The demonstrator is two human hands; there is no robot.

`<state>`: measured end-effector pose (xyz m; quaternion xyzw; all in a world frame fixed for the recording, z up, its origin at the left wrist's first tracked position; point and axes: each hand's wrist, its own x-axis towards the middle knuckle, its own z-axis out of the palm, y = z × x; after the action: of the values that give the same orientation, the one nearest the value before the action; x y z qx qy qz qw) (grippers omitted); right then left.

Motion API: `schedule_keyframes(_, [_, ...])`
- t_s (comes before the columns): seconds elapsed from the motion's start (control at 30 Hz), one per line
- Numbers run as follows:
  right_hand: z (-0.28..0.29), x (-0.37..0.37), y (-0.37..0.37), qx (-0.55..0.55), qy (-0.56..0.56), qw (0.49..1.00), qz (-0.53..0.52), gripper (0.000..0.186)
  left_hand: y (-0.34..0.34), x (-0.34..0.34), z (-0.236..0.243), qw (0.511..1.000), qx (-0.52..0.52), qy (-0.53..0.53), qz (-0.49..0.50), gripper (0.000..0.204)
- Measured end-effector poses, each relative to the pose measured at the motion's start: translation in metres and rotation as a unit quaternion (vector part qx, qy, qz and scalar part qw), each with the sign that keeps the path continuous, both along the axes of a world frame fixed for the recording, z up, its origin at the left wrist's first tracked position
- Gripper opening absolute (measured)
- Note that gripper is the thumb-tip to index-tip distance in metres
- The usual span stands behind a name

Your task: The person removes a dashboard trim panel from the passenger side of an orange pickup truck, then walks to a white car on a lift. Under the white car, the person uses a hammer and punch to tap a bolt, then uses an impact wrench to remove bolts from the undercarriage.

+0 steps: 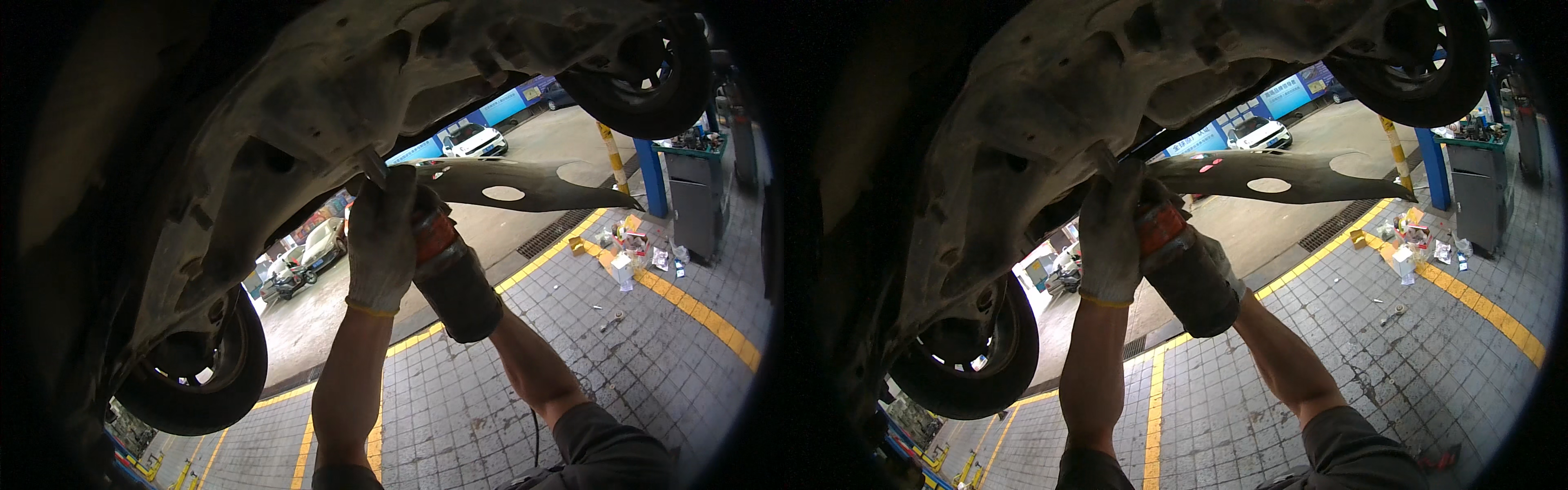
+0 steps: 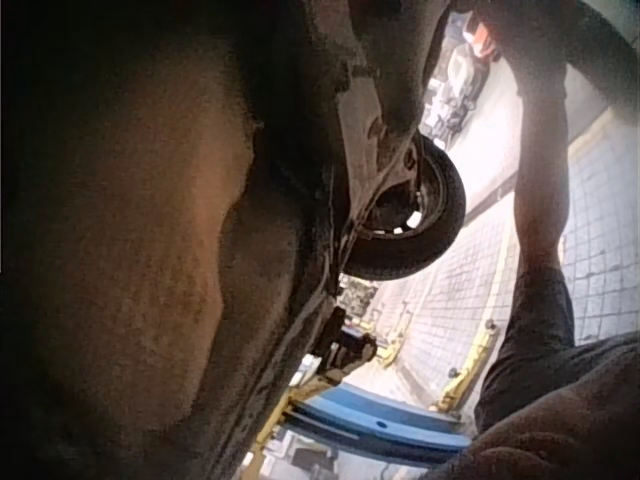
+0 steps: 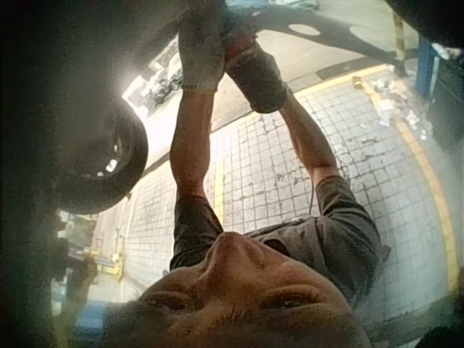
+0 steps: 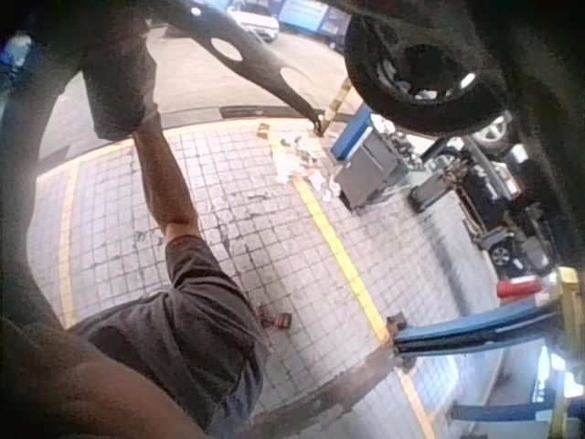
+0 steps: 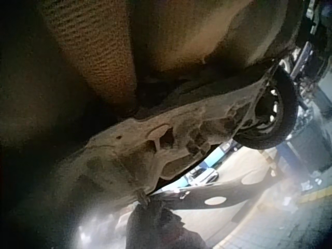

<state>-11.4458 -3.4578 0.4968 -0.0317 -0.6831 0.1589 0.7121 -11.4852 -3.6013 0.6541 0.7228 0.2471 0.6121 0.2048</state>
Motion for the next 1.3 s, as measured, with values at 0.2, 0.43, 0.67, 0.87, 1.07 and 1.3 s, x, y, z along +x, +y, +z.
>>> schedule_keyframes(0.2, [0.001,0.005,-0.002,-0.003,0.028,0.999,0.024,0.034,0.004,0.006,0.001,1.000,0.008,0.002,-0.006,0.024])
schedule_keyframes(0.43, [0.006,0.011,-0.015,-0.025,-0.015,0.998,-0.050,0.033,0.004,0.011,0.003,0.996,-0.056,-0.048,-0.058,0.023])
schedule_keyframes(0.67, [0.007,0.009,-0.010,-0.029,0.014,0.997,0.074,0.034,0.001,0.006,0.006,0.999,-0.023,0.010,-0.046,0.025])
schedule_keyframes(0.87, [0.009,0.008,-0.012,-0.035,0.042,0.995,0.085,0.033,0.005,0.010,0.008,0.998,-0.023,-0.027,-0.050,0.023])
schedule_keyframes(1.07, [0.005,0.022,-0.019,-0.051,0.009,0.997,0.053,0.030,0.010,-0.002,0.011,0.996,-0.017,-0.004,-0.084,0.024])
schedule_keyframes(1.3, [0.006,0.022,-0.021,-0.087,0.036,0.986,0.138,0.032,0.011,-0.002,0.010,0.996,-0.018,-0.008,-0.090,0.024])
